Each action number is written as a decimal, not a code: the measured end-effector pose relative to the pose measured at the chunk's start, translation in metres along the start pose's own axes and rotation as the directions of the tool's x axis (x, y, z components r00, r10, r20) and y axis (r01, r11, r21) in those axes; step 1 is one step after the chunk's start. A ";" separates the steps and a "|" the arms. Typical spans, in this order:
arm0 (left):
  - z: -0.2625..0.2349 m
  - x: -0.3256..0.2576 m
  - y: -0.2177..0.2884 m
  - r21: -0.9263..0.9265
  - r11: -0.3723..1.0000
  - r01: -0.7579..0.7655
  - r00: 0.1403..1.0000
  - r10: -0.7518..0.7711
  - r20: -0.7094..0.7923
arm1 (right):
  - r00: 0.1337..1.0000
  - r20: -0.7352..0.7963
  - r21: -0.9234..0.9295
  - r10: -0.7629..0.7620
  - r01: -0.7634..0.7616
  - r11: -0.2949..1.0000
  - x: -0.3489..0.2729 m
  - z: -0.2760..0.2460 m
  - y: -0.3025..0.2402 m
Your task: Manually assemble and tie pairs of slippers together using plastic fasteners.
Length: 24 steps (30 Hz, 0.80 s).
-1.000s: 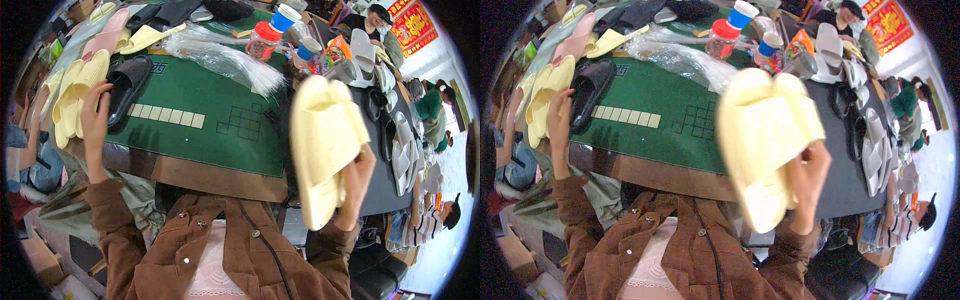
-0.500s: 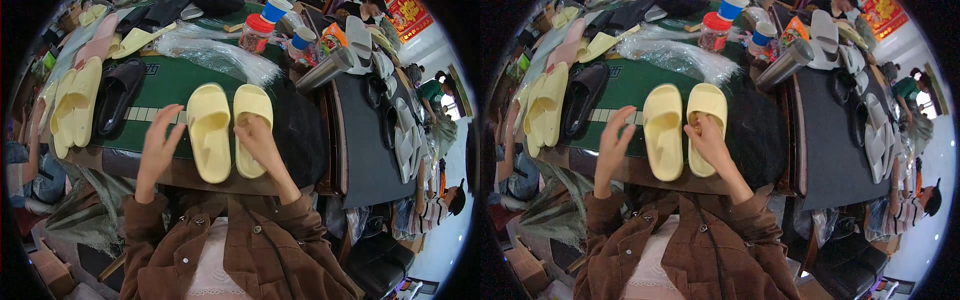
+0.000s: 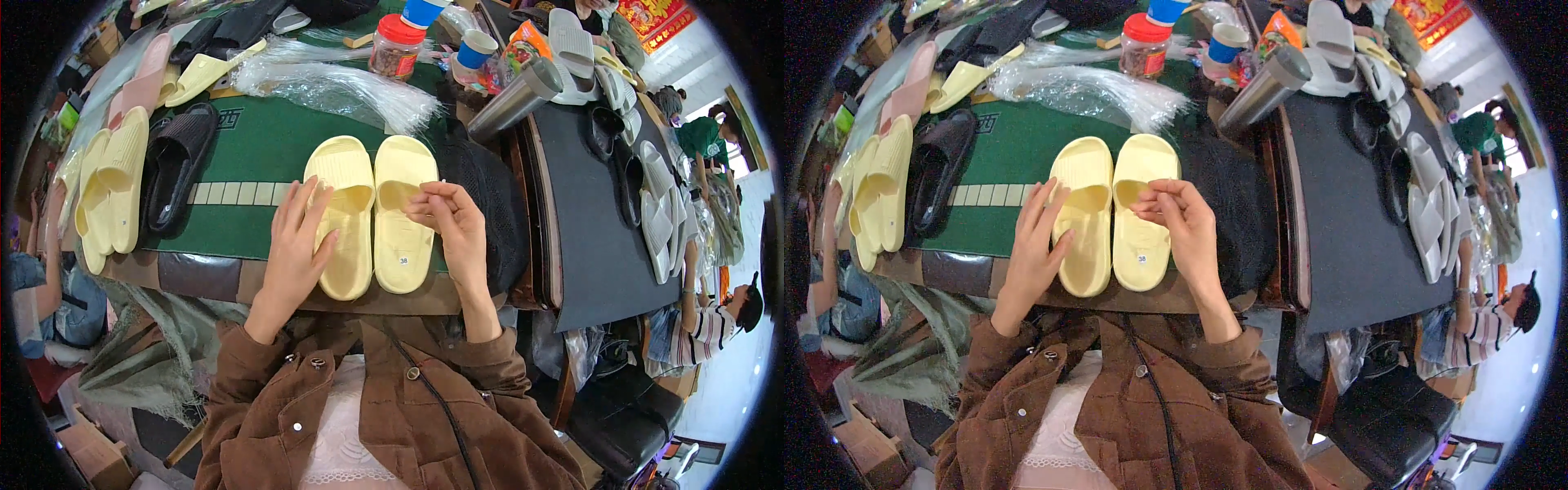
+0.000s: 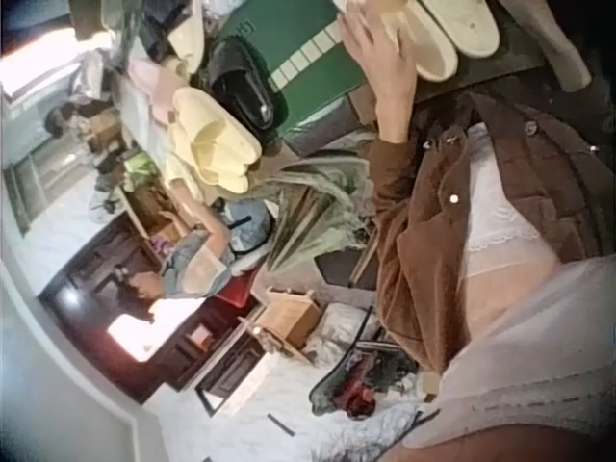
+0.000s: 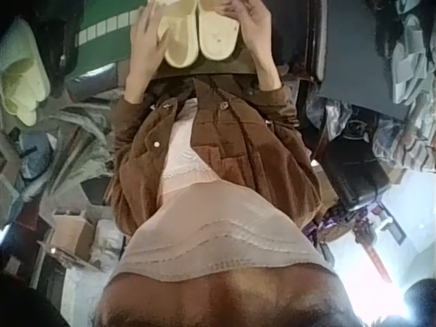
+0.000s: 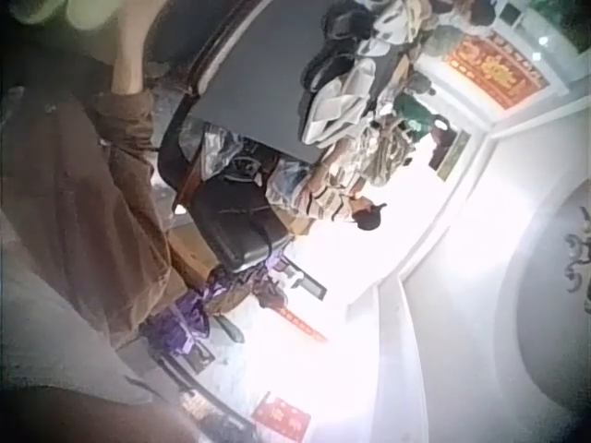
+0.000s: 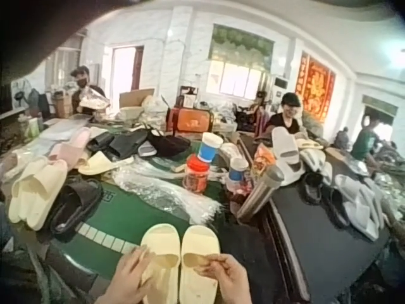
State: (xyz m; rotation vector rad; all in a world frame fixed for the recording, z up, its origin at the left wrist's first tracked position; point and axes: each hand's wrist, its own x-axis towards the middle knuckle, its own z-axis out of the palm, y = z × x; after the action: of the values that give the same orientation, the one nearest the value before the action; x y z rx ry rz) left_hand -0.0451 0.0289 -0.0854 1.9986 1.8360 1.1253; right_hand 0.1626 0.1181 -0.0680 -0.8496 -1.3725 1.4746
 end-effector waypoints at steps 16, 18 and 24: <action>-0.017 -0.002 0.030 -0.919 0.303 0.250 0.967 -0.035 0.252 | 0.955 -0.292 0.210 -0.056 0.121 0.970 -0.005 -0.042 -0.002; -0.026 0.000 0.028 -0.976 0.134 0.170 0.984 0.019 0.174 | 0.939 -0.337 0.240 -0.065 0.153 0.959 -0.004 -0.043 -0.004; -0.035 0.000 0.006 -0.982 0.128 -0.142 0.984 -0.091 -0.154 | 0.937 -0.344 0.299 -0.056 0.166 0.940 -0.004 -0.040 -0.001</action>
State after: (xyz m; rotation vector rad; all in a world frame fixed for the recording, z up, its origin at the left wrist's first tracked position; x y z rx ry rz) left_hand -0.0630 0.0158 -0.0570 1.0205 0.5154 1.8595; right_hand 0.2015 0.1286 -0.0725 -0.7509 -0.8827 1.3477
